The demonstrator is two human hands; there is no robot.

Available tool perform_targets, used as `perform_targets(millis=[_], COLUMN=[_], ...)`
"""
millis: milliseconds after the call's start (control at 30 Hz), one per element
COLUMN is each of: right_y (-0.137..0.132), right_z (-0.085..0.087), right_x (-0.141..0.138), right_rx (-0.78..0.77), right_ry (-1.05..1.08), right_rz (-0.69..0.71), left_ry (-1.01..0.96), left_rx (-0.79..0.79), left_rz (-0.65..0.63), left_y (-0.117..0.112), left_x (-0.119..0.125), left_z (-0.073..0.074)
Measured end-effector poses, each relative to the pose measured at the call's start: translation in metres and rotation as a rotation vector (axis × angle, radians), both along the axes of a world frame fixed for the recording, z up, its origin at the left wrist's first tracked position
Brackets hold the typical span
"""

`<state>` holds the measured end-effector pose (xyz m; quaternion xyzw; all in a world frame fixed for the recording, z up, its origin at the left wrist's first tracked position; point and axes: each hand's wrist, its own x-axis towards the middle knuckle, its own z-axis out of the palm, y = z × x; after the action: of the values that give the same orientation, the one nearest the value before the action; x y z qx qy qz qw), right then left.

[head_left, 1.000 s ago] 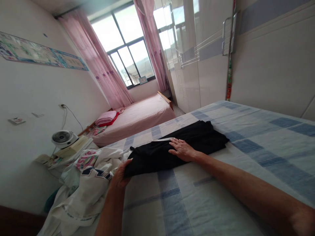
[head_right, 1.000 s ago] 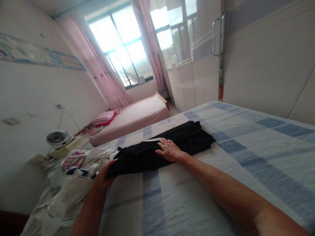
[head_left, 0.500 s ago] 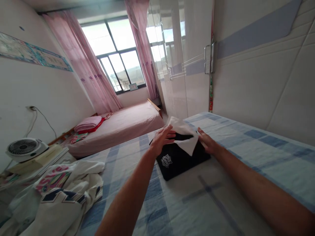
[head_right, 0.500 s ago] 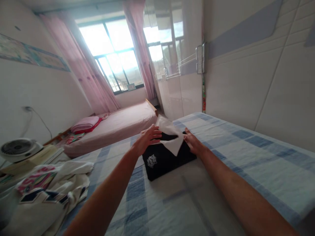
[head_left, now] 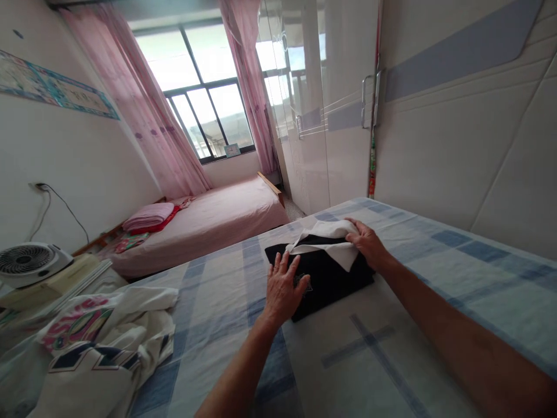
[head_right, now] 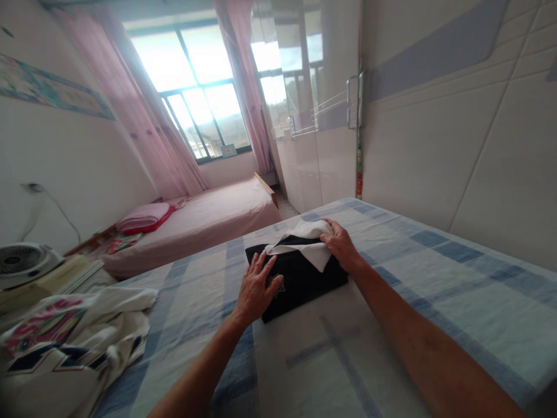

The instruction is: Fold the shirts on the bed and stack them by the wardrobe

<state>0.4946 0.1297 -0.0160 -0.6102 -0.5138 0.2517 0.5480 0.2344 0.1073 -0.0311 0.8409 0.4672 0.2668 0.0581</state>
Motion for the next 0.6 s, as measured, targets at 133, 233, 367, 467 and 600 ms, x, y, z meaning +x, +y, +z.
perform_targets(millis=[133,233,367,467,600], right_y=[-0.01,-0.017,-0.026,-0.038,-0.062], right_z=[0.001,0.0,0.015,0.023,0.009], right_x=[0.029,0.031,-0.009,-0.054,-0.106], right_rx=[-0.275,-0.317,0.039,0.116,0.133], right_ry=[-0.424,-0.645,-0.802,-0.69,-0.705], right_rz=[-0.189,-0.288,-0.275,0.092,0.329], left_ry=[0.052,-0.069,-0.406,-0.501,-0.496], left_rx=[0.022,-0.029,-0.09,-0.232,-0.347], left_rz=[-0.132,-0.094,0.182,0.224,0.046], left_y=[-0.008,-0.004,0.023,0.052,0.082], left_x=[0.01,0.007,-0.01,-0.024,-0.036], left_z=[-0.007,-0.007,0.0,0.007,0.021])
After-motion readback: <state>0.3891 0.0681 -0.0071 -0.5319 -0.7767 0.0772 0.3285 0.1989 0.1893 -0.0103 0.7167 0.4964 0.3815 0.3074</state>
